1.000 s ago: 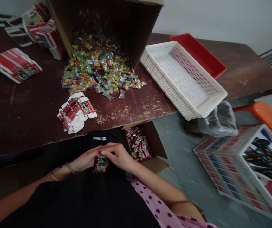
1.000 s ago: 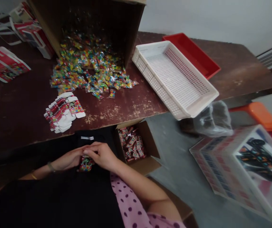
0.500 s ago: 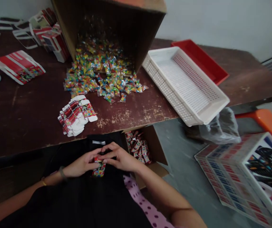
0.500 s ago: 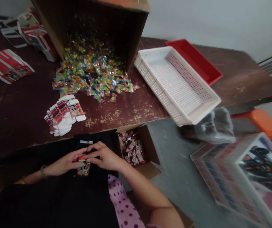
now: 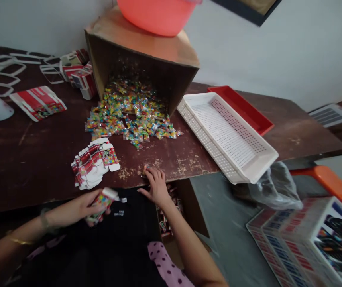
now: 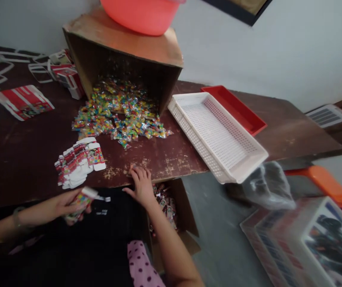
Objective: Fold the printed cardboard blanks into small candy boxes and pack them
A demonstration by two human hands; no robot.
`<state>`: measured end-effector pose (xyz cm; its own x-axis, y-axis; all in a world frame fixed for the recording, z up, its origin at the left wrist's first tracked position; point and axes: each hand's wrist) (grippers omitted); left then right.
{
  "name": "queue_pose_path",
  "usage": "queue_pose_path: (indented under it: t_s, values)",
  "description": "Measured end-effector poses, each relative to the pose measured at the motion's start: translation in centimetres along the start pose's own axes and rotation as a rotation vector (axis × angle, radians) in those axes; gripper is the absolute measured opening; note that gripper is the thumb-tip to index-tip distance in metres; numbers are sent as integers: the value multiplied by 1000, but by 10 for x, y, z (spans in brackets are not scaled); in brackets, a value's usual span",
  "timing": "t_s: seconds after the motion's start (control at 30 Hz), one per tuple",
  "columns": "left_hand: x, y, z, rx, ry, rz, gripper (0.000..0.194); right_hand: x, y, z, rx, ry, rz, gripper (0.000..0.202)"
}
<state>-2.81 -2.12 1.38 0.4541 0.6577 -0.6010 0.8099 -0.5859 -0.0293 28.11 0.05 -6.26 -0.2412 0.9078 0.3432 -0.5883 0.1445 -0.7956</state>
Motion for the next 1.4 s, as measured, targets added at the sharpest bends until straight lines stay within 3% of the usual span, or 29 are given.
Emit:
queue_pose_path:
  t_s: [0.1, 0.17, 0.23, 0.4, 0.53, 0.67, 0.8, 0.87, 0.97, 1.07, 1.13, 1.2, 1.4]
  values:
    - [19, 15, -3, -213, -1, -102, 49, -25, 1, 36, 299, 195, -75, 25]
    - [31, 28, -1, -285, 20, -117, 48, -20, -4, 59, 539, 350, -117, 21]
    - [38, 39, 1, -298, 30, -91, 50, -3, -13, 76, 669, 415, -114, 20]
    - [37, 46, 0, -214, 112, -64, 51, 31, -27, 87, 524, 262, -60, 17]
    - [30, 43, 1, -123, 119, -66, 40, 29, -23, 83, 349, 23, -64, 14]
    - [28, 44, 2, -124, 96, -65, 44, 24, -23, 84, 137, -11, -106, 15]
    - [29, 43, -3, -105, 119, -91, 45, 21, -21, 89, 322, -76, 69, 16]
    - [28, 42, -6, -134, 124, -109, 47, 16, -15, 91, 531, 71, 69, 21]
    - [28, 38, -8, -315, 55, -115, 51, 4, -1, 91, 979, 568, -13, 30]
    - [28, 34, -10, -432, -4, -110, 50, 0, 8, 93, 1412, 932, 126, 39]
    - [30, 32, -14, -455, 9, -121, 43, 3, 8, 96, 1560, 990, 189, 41]
    - [32, 31, -19, -501, 22, -125, 41, 8, 3, 98, 1622, 992, 168, 40]
    - [34, 33, -24, -581, 1, -128, 40, 13, -5, 100, 1622, 1016, 152, 38]
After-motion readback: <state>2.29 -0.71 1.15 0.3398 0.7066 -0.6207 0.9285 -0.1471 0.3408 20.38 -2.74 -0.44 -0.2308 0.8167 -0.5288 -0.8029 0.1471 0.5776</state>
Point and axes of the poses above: each hand's wrist, its own x-axis towards the middle knuckle, its own y-axis out of the palm, z = x × y, and after that the axes turned 9 degrees about -z, right-handed
